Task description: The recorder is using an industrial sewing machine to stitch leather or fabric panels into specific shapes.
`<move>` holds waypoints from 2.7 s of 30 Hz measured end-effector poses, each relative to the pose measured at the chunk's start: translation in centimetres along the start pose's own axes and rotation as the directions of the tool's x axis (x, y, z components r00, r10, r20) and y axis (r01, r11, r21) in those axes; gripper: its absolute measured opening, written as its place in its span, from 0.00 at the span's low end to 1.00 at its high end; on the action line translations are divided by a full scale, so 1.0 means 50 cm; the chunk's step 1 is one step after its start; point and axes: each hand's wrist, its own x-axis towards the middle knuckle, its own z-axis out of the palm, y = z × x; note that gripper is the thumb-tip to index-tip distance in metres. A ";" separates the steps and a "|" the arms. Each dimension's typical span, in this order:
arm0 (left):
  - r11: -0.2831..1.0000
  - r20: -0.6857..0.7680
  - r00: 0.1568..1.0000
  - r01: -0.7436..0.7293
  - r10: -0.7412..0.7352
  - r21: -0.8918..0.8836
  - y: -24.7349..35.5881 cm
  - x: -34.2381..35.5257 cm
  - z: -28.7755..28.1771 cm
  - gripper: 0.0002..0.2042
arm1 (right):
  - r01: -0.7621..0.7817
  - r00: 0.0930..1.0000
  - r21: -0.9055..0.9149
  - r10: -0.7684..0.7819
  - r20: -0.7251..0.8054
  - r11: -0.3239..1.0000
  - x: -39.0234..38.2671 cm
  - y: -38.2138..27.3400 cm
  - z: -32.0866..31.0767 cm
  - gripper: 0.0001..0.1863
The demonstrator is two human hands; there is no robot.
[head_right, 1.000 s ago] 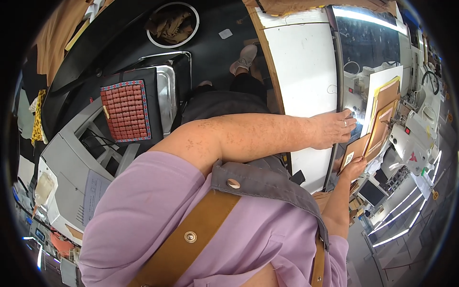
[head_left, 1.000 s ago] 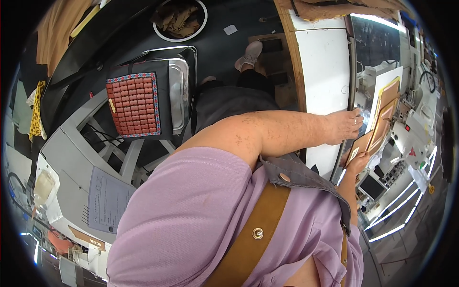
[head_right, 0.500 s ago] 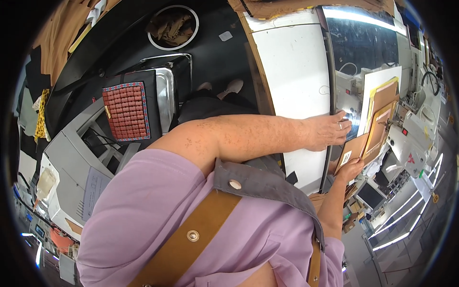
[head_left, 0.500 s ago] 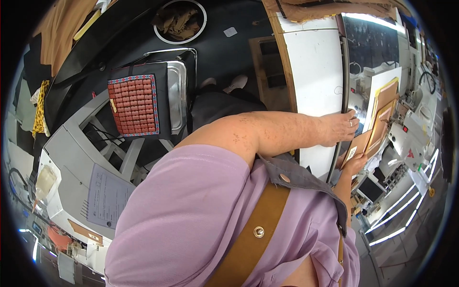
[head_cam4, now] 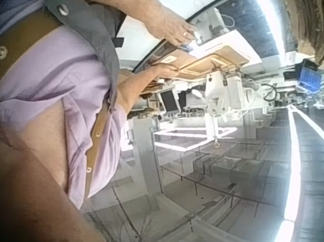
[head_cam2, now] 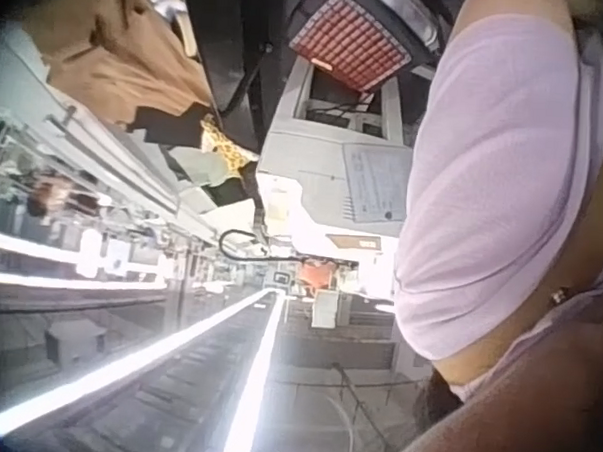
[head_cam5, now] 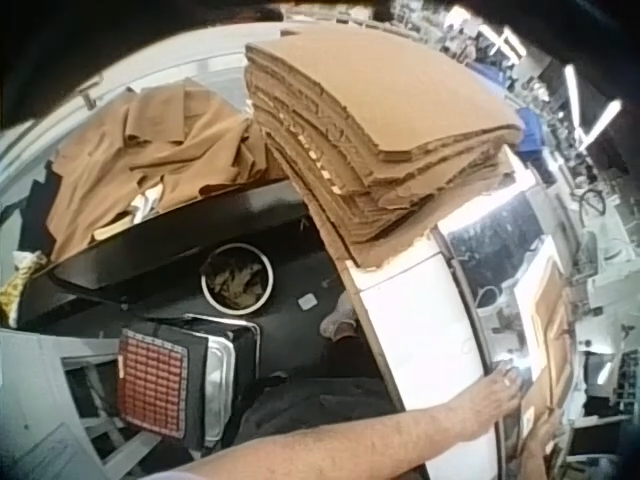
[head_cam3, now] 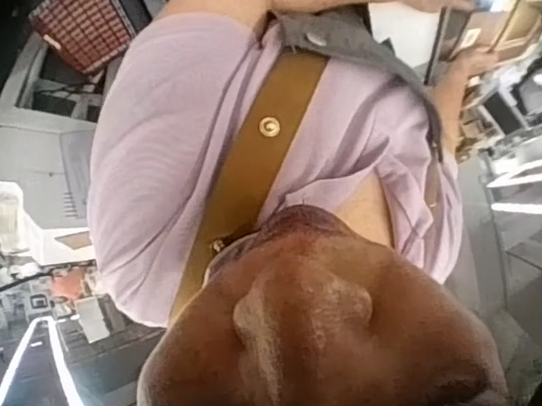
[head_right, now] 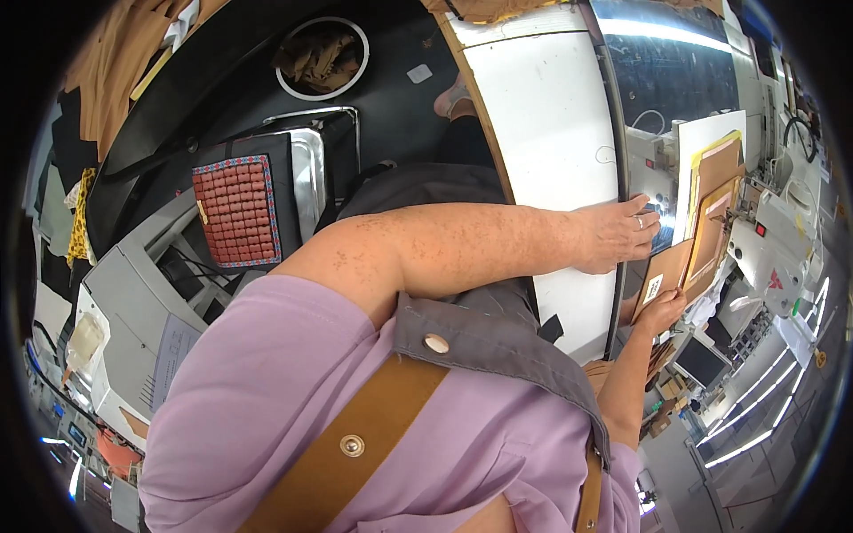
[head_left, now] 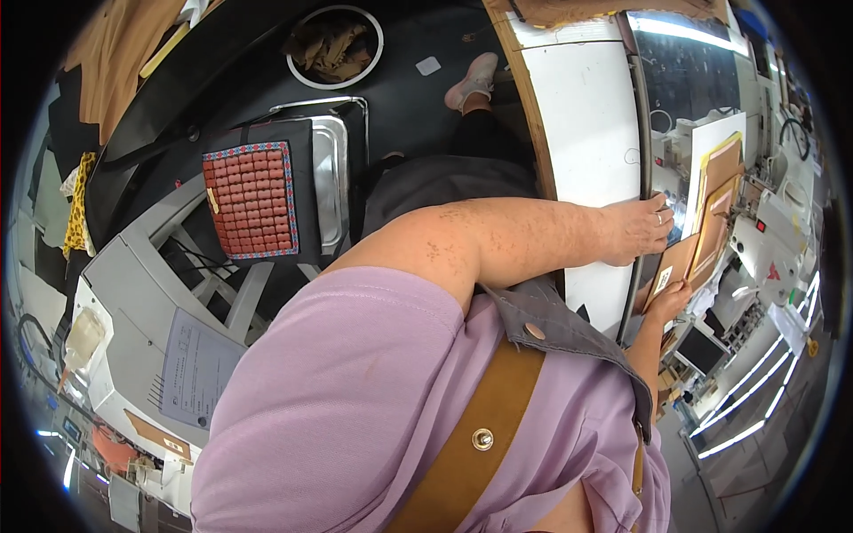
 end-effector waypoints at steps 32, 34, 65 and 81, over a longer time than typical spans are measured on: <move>0.997 0.036 0.999 0.038 -0.036 -0.069 0.004 0.001 0.000 0.18 | -0.030 0.999 0.094 0.032 -0.021 0.995 -0.004 0.028 0.023 0.16; 0.996 0.032 0.998 0.051 -0.049 -0.070 0.005 0.003 -0.001 0.18 | -0.051 0.998 0.078 0.053 -0.021 0.996 -0.008 0.025 0.022 0.17; 0.983 0.321 0.942 0.039 -0.096 0.178 0.085 0.042 -0.024 0.47 | -0.155 0.952 0.583 0.278 -0.127 0.797 -0.051 -0.018 0.006 0.18; 0.968 0.215 0.969 -0.068 0.122 -0.240 0.068 0.398 0.132 0.21 | -0.113 0.959 0.693 0.261 -0.112 0.712 -0.042 -0.007 -0.020 0.11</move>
